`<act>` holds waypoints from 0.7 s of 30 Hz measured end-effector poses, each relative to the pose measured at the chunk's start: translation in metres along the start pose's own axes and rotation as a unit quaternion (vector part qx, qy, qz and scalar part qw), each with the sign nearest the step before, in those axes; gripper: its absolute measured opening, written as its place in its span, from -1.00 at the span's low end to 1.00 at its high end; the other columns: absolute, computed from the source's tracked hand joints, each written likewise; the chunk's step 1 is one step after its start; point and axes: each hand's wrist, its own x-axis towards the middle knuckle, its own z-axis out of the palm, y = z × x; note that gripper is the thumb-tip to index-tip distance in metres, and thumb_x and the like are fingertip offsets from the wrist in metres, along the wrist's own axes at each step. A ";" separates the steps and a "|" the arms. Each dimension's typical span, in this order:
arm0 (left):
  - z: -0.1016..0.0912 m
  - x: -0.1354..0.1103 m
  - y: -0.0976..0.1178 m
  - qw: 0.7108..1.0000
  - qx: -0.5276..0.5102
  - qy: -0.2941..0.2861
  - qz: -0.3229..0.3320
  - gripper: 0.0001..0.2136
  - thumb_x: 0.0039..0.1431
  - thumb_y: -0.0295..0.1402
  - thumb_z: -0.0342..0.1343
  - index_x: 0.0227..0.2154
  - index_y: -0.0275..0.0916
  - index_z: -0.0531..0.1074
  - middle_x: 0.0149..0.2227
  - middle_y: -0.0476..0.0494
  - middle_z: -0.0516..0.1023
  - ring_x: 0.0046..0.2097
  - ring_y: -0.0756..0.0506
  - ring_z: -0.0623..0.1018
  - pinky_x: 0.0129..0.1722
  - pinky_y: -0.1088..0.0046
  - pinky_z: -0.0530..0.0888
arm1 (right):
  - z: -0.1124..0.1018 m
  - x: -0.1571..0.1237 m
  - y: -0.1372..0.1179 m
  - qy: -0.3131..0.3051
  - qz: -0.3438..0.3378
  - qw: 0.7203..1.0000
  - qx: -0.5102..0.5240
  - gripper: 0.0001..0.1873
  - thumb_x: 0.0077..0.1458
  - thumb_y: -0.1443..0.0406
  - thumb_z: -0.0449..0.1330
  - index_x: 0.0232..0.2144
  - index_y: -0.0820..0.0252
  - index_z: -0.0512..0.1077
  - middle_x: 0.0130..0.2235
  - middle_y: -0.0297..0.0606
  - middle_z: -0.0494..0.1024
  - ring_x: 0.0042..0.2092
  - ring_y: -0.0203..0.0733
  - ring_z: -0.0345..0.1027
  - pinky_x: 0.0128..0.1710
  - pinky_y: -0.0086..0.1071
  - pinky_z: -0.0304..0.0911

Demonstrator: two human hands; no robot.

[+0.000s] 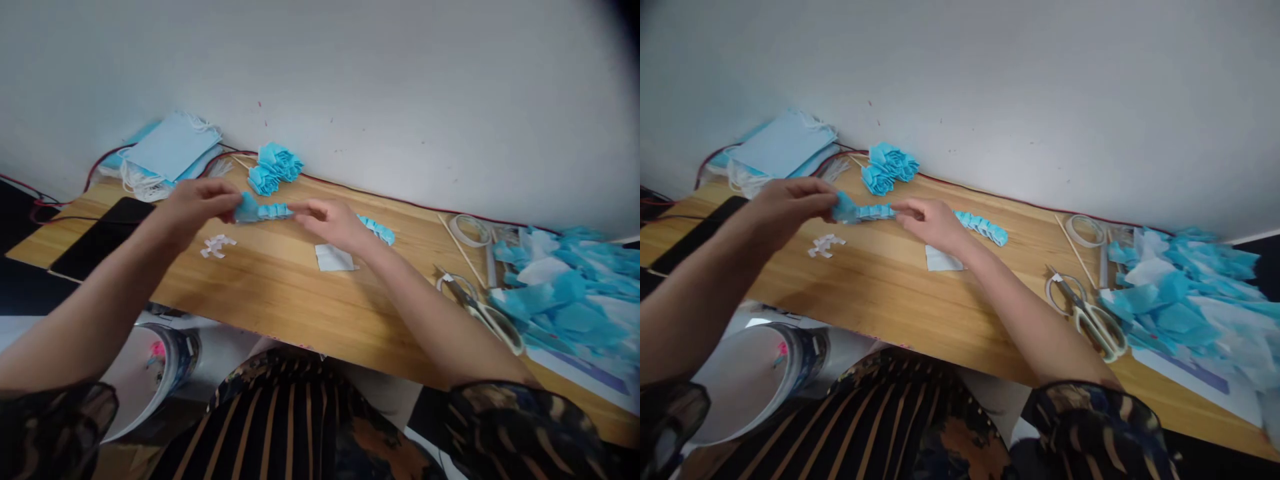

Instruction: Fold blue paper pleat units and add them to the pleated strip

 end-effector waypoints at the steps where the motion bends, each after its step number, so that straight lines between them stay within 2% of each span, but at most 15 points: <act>1: -0.014 -0.001 -0.003 0.999 -0.003 0.024 -0.023 -0.94 0.05 -0.37 0.24 -0.49 -0.22 0.53 -0.58 0.02 0.51 -0.47 0.01 0.44 -0.35 0.42 0.40 | 0.005 0.014 0.002 -0.012 -0.031 0.999 -0.039 -0.68 0.25 0.27 0.22 0.03 0.06 0.60 -0.01 -0.25 0.71 0.00 -0.11 0.56 0.00 -0.21 0.40; 3: -0.038 -0.005 -0.009 0.996 0.001 0.071 -0.059 -0.96 0.07 -0.42 0.23 -0.47 -0.23 0.52 -0.58 0.04 0.51 -0.47 0.03 0.44 -0.33 0.43 0.39 | 0.021 0.042 0.005 -0.047 -0.088 0.987 -0.126 -0.62 0.27 0.27 0.23 0.12 0.13 0.55 0.13 -0.17 0.64 0.13 -0.04 0.51 0.15 -0.15 0.34; 5: -0.053 -0.010 -0.015 0.992 0.024 0.084 -0.086 -0.96 0.08 -0.42 0.25 -0.44 -0.23 0.52 -0.57 0.07 0.52 -0.45 0.04 0.45 -0.31 0.44 0.39 | 0.041 0.068 0.004 -0.100 -0.134 0.962 -0.215 -0.54 0.26 0.29 0.26 0.20 0.18 0.49 0.25 -0.08 0.55 0.27 0.03 0.39 0.27 -0.11 0.23; 8: -0.061 -0.013 -0.022 0.989 0.044 0.087 -0.108 -0.91 0.08 -0.36 0.29 -0.44 -0.23 0.51 -0.57 0.08 0.51 -0.45 0.04 0.45 -0.33 0.46 0.40 | 0.072 0.098 -0.001 -0.169 -0.170 0.927 -0.289 -0.45 0.26 0.30 0.26 0.28 0.14 0.40 0.34 -0.11 0.45 0.35 0.04 0.28 0.32 -0.14 0.16; 11: -0.060 -0.008 -0.030 0.989 0.042 0.086 -0.109 -0.86 0.09 -0.31 0.30 -0.45 -0.23 0.50 -0.59 0.07 0.51 -0.47 0.05 0.44 -0.37 0.48 0.39 | 0.088 0.111 -0.007 -0.185 -0.159 0.912 -0.330 -0.41 0.28 0.30 0.23 0.32 0.19 0.36 0.34 -0.07 0.44 0.33 0.10 0.30 0.25 -0.17 0.22; 14: -0.052 0.005 -0.041 0.991 0.030 0.058 -0.116 -0.83 0.05 -0.26 0.33 -0.44 -0.25 0.51 -0.60 0.04 0.51 -0.50 0.03 0.44 -0.42 0.47 0.40 | 0.081 0.106 -0.006 -0.179 -0.147 0.913 -0.337 -0.40 0.29 0.30 0.19 0.34 0.26 0.34 0.30 -0.01 0.47 0.29 0.15 0.32 0.18 -0.15 0.26; 17: -0.036 0.022 -0.049 0.991 0.034 0.031 -0.128 -0.84 0.05 -0.26 0.30 -0.46 -0.25 0.52 -0.60 0.02 0.49 -0.51 0.01 0.44 -0.44 0.45 0.42 | 0.060 0.093 0.007 -0.168 -0.142 0.924 -0.312 -0.38 0.26 0.32 0.21 0.35 0.27 0.34 0.25 -0.02 0.52 0.27 0.12 0.35 0.19 -0.15 0.25; 21: -0.011 0.046 -0.048 0.991 0.074 0.005 -0.116 -0.82 0.05 -0.26 0.22 -0.57 -0.20 0.48 -0.61 -0.01 0.45 -0.54 0.00 0.42 -0.49 0.48 0.38 | 0.030 0.078 0.028 -0.125 -0.122 0.945 -0.276 -0.39 0.22 0.32 0.26 0.30 0.25 0.39 0.26 -0.04 0.51 0.26 0.05 0.36 0.23 -0.16 0.23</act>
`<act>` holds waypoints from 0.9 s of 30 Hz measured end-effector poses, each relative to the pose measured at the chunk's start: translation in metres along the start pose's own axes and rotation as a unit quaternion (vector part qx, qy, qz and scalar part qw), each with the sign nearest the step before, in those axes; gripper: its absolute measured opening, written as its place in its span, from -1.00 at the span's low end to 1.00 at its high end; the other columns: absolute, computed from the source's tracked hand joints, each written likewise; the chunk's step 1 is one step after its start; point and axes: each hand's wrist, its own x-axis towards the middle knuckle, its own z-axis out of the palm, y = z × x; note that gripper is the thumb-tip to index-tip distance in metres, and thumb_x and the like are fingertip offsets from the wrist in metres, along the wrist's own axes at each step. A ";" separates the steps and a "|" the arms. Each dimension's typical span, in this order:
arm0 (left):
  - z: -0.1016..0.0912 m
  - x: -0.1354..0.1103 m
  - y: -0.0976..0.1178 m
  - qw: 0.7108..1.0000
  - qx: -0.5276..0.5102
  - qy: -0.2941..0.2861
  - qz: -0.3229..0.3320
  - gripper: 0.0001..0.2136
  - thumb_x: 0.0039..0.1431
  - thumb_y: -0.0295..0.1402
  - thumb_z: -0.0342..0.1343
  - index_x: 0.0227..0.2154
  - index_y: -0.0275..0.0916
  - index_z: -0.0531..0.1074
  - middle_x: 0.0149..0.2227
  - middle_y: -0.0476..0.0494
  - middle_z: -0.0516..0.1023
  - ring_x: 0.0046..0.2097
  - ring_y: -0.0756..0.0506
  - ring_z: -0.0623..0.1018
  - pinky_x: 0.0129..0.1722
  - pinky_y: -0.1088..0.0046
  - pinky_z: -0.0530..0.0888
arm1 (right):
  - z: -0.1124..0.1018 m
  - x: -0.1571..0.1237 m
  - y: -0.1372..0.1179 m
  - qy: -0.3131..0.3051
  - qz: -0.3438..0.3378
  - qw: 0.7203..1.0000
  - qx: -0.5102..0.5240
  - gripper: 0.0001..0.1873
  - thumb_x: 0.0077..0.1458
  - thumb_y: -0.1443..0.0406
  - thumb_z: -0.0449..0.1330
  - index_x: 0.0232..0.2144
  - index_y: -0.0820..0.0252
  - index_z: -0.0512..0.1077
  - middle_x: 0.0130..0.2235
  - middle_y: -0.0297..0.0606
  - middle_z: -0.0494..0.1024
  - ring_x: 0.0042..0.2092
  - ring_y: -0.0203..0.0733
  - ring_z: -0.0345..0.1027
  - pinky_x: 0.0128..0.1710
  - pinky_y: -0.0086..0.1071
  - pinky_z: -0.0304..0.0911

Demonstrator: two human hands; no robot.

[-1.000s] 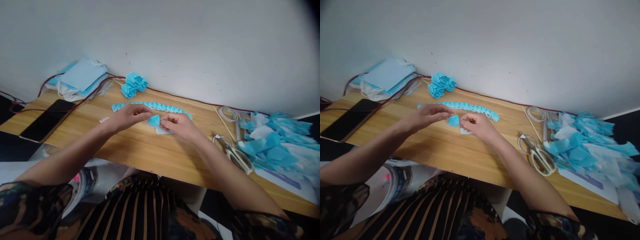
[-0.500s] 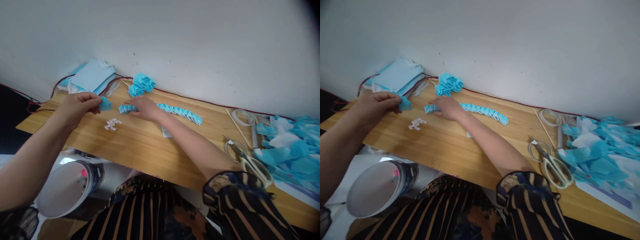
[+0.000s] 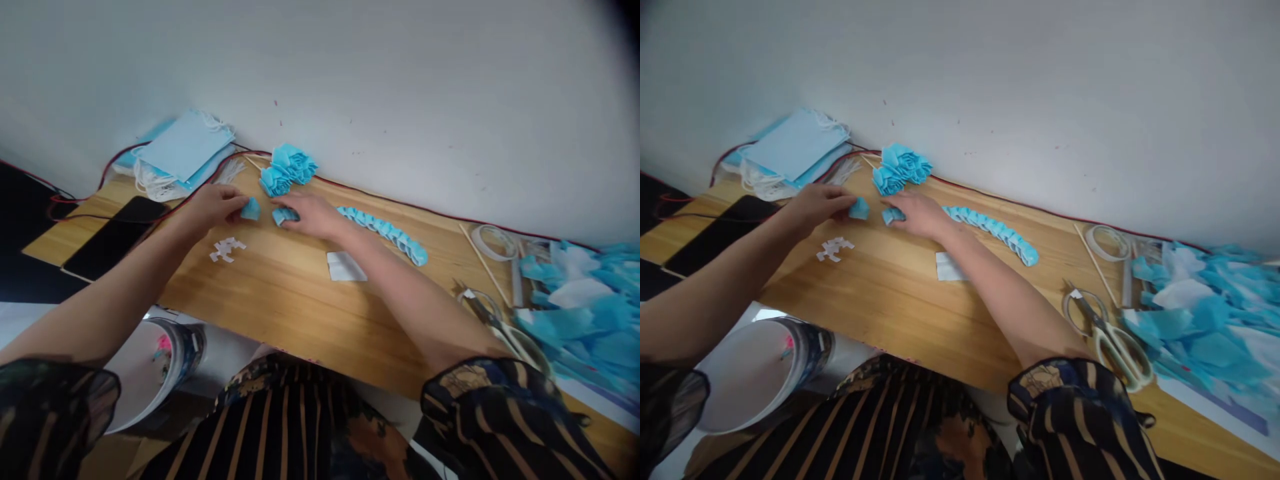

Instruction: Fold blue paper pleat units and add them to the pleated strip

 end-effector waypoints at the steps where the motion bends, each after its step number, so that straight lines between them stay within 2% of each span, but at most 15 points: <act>1: 0.005 0.005 0.003 1.000 0.012 -0.009 0.005 -0.82 0.04 -0.25 0.22 -0.58 -0.19 0.46 -0.62 -0.02 0.44 -0.54 0.00 0.41 -0.51 0.49 0.36 | -0.001 -0.004 0.004 0.006 0.006 1.000 0.003 -0.40 0.21 0.32 0.28 0.29 0.23 0.40 0.27 -0.05 0.50 0.26 0.05 0.36 0.24 -0.15 0.23; 5: 0.016 0.025 0.006 0.995 0.069 -0.067 0.033 -0.74 0.01 -0.15 0.20 -0.63 -0.19 0.41 -0.65 -0.02 0.39 -0.57 -0.01 0.37 -0.57 0.51 0.30 | -0.003 -0.011 0.007 0.013 0.006 0.999 0.029 -0.40 0.24 0.26 0.30 0.30 0.14 0.39 0.32 -0.10 0.47 0.30 0.05 0.33 0.29 -0.11 0.20; 8: 0.021 0.036 0.004 0.989 0.101 -0.097 0.040 -0.70 0.01 -0.10 0.19 -0.63 -0.19 0.39 -0.66 -0.04 0.36 -0.58 -0.02 0.33 -0.58 0.49 0.26 | -0.007 -0.010 0.004 0.042 -0.010 0.997 0.070 -0.51 0.38 0.24 0.12 0.31 0.07 0.37 0.36 -0.19 0.42 0.33 -0.06 0.30 0.30 -0.18 0.19; 11: 0.023 0.039 0.002 0.986 0.126 -0.093 0.058 -0.71 0.02 -0.10 0.18 -0.62 -0.19 0.39 -0.65 -0.02 0.35 -0.59 -0.01 0.32 -0.58 0.49 0.22 | -0.014 -0.009 0.007 0.071 0.014 0.994 0.082 -0.54 0.41 0.35 0.00 0.25 0.11 0.45 0.29 -0.21 0.51 0.27 -0.10 0.38 0.25 -0.22 0.23; 15: 0.023 0.034 0.001 0.984 0.136 -0.065 0.096 -0.73 0.04 -0.15 0.16 -0.64 -0.19 0.38 -0.66 0.02 0.34 -0.59 0.02 0.30 -0.57 0.50 0.17 | -0.016 -0.006 0.014 0.082 0.061 0.993 0.066 -0.57 0.35 0.42 0.02 0.10 0.13 0.58 0.12 -0.21 0.65 0.14 -0.06 0.50 0.12 -0.22 0.29; 18: 0.024 0.033 0.001 0.983 0.141 -0.040 0.110 -0.72 0.06 -0.17 0.14 -0.66 -0.19 0.36 -0.67 0.03 0.33 -0.59 0.03 0.28 -0.56 0.48 0.15 | -0.013 0.003 0.016 0.060 0.068 0.995 0.048 -0.61 0.31 0.43 0.07 0.01 0.12 0.64 0.04 -0.21 0.69 0.06 -0.04 0.52 0.03 -0.24 0.29; 21: 0.026 0.033 0.000 0.985 0.133 -0.034 0.108 -0.73 0.06 -0.20 0.14 -0.65 -0.20 0.37 -0.68 0.03 0.32 -0.59 0.03 0.27 -0.54 0.47 0.13 | -0.011 0.015 0.013 0.009 0.058 0.997 0.042 -0.68 0.32 0.39 0.13 -0.04 0.17 0.66 -0.01 -0.16 0.70 0.00 -0.05 0.53 -0.05 -0.28 0.26; 24: 0.026 0.035 0.000 0.985 0.133 -0.037 0.104 -0.74 0.07 -0.22 0.13 -0.64 -0.22 0.37 -0.68 0.04 0.32 -0.58 0.03 0.27 -0.53 0.47 0.13 | -0.011 0.025 0.009 -0.040 0.038 0.997 0.053 -0.74 0.34 0.31 0.17 -0.10 0.22 0.66 -0.08 -0.15 0.71 -0.08 -0.10 0.52 -0.14 -0.33 0.21; 27: 0.025 0.035 0.000 0.980 0.154 -0.039 0.118 -0.75 0.08 -0.24 0.11 -0.63 -0.25 0.40 -0.68 0.04 0.30 -0.56 0.03 0.26 -0.51 0.47 0.11 | -0.011 0.031 0.007 -0.063 0.035 0.995 0.069 -0.79 0.29 0.30 0.22 -0.14 0.24 0.63 -0.15 -0.19 0.69 -0.18 -0.18 0.46 -0.24 -0.38 0.16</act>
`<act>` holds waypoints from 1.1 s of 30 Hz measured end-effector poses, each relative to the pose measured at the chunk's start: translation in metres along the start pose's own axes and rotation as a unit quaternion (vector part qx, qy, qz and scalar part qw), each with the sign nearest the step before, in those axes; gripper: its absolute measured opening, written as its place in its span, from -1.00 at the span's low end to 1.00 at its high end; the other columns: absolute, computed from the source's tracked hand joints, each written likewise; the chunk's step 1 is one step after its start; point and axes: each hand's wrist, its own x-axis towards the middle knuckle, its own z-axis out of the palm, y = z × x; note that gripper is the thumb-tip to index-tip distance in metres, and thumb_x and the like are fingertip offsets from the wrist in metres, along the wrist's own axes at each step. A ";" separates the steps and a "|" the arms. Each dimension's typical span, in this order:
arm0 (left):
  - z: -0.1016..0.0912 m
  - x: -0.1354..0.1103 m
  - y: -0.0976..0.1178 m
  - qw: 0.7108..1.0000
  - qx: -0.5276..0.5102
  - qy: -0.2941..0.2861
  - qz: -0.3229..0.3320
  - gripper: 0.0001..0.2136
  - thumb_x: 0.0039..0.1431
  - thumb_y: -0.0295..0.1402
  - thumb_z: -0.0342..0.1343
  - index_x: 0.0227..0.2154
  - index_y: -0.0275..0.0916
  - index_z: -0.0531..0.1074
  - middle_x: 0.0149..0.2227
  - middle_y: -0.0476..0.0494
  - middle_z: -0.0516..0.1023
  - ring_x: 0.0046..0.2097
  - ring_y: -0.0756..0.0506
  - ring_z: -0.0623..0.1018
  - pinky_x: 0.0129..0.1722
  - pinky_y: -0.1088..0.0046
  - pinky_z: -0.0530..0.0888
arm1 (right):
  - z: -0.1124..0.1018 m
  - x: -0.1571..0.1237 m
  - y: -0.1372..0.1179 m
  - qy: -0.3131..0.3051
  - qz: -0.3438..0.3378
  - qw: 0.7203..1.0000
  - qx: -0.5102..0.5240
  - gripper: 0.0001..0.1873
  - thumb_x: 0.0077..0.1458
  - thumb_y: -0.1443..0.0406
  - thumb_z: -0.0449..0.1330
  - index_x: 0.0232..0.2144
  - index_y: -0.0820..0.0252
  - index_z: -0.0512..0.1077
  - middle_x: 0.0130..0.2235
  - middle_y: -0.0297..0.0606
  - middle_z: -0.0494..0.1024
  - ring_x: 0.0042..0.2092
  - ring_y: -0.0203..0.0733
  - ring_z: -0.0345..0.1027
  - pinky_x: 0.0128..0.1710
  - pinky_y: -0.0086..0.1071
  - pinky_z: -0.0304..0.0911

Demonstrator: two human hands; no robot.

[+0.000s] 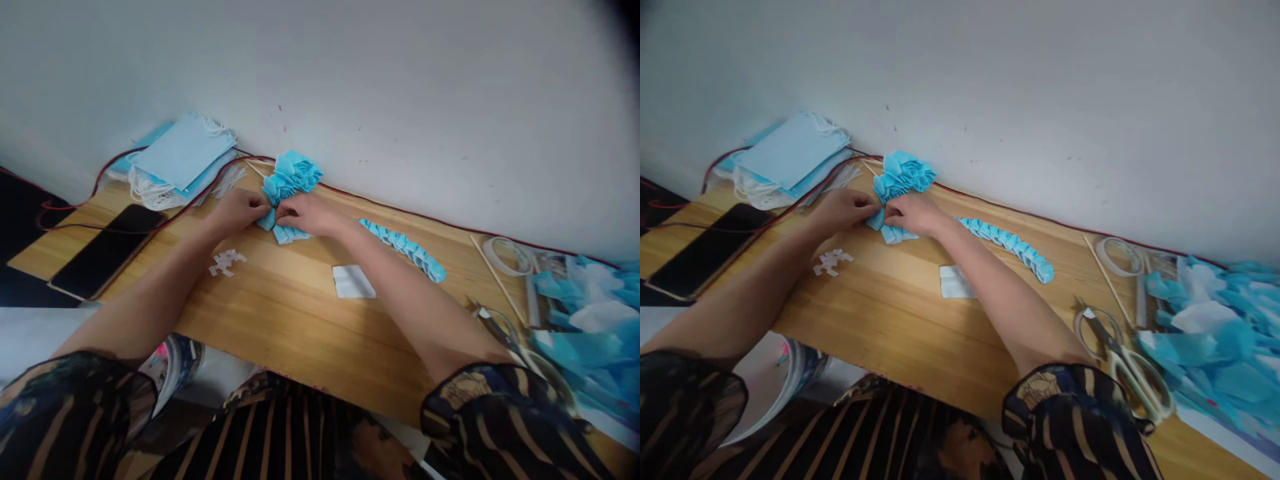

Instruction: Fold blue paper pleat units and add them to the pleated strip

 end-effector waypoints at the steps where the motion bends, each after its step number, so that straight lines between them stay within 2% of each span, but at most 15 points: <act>1: 0.000 0.000 0.000 1.000 0.005 -0.002 0.004 -0.76 0.08 -0.25 0.11 -0.62 -0.26 0.42 -0.68 0.04 0.30 -0.56 0.04 0.26 -0.51 0.47 0.11 | 0.000 0.001 0.000 -0.004 0.003 1.000 0.007 -0.81 0.27 0.30 0.24 -0.15 0.25 0.62 -0.17 -0.20 0.68 -0.20 -0.20 0.44 -0.27 -0.39 0.14; 6: -0.002 -0.002 0.002 1.000 0.013 -0.001 -0.008 -0.77 0.07 -0.29 0.11 -0.63 -0.26 0.42 -0.69 0.04 0.33 -0.58 0.04 0.29 -0.54 0.49 0.14 | 0.001 -0.002 0.005 -0.035 0.004 0.997 0.074 -0.76 0.19 0.33 0.26 -0.09 0.25 0.58 -0.19 -0.24 0.66 -0.26 -0.25 0.41 -0.28 -0.41 0.17; 9: -0.002 -0.003 0.003 0.999 -0.011 0.000 -0.031 -0.77 0.08 -0.30 0.13 -0.63 -0.25 0.40 -0.69 0.02 0.37 -0.61 0.03 0.33 -0.57 0.51 0.20 | -0.006 -0.011 0.011 -0.054 -0.013 0.993 0.106 -0.75 0.20 0.34 0.22 -0.08 0.22 0.60 -0.16 -0.23 0.68 -0.20 -0.23 0.44 -0.23 -0.40 0.21; 11: 0.000 -0.005 0.005 0.998 -0.040 -0.009 -0.048 -0.78 0.10 -0.30 0.13 -0.62 -0.24 0.40 -0.68 0.01 0.40 -0.62 0.02 0.38 -0.59 0.52 0.26 | -0.012 -0.019 0.015 -0.066 -0.025 0.992 0.107 -0.77 0.22 0.33 0.20 -0.13 0.21 0.63 -0.13 -0.23 0.69 -0.17 -0.22 0.46 -0.19 -0.38 0.22; 15: 0.005 -0.007 0.011 0.995 -0.071 -0.035 -0.058 -0.75 0.13 -0.32 0.12 -0.64 -0.24 0.37 -0.66 -0.01 0.44 -0.63 0.01 0.42 -0.62 0.54 0.32 | -0.020 -0.031 0.019 -0.095 -0.027 0.993 0.069 -0.82 0.21 0.34 0.19 -0.27 0.21 0.63 -0.24 -0.26 0.67 -0.25 -0.25 0.42 -0.24 -0.38 0.17; 17: 0.007 -0.009 0.016 0.995 -0.069 -0.042 -0.059 -0.73 0.15 -0.32 0.13 -0.65 -0.24 0.36 -0.67 -0.01 0.43 -0.65 0.03 0.41 -0.64 0.56 0.31 | -0.019 -0.032 0.019 -0.075 -0.026 0.994 0.078 -0.84 0.20 0.33 0.20 -0.32 0.21 0.60 -0.28 -0.29 0.64 -0.27 -0.27 0.38 -0.26 -0.39 0.14; 19: 0.009 -0.012 0.021 0.995 -0.064 -0.044 -0.061 -0.71 0.16 -0.32 0.14 -0.65 -0.24 0.36 -0.68 0.00 0.42 -0.66 0.04 0.40 -0.66 0.57 0.29 | -0.014 -0.031 0.018 -0.027 -0.018 0.992 0.119 -0.85 0.21 0.29 0.20 -0.34 0.20 0.56 -0.30 -0.30 0.60 -0.29 -0.28 0.34 -0.26 -0.39 0.15; 24: 0.013 -0.017 0.029 0.997 -0.056 -0.028 -0.053 -0.71 0.16 -0.35 0.12 -0.67 -0.23 0.34 -0.71 0.02 0.41 -0.68 0.05 0.38 -0.67 0.59 0.26 | 0.006 -0.025 0.017 0.091 0.084 0.962 0.243 -0.85 0.24 0.24 0.19 -0.34 0.17 0.51 -0.43 -0.38 0.42 -0.40 -0.30 0.18 -0.37 -0.39 0.09; 33: 0.015 -0.015 0.023 0.999 -0.038 -0.020 -0.025 -0.74 0.11 -0.35 0.11 -0.67 -0.23 0.36 -0.71 0.01 0.42 -0.66 0.04 0.39 -0.63 0.58 0.27 | 0.018 -0.021 0.012 0.123 0.122 0.957 0.231 -0.82 0.22 0.26 0.18 -0.42 0.16 0.47 -0.47 -0.40 0.38 -0.42 -0.30 0.15 -0.38 -0.37 0.05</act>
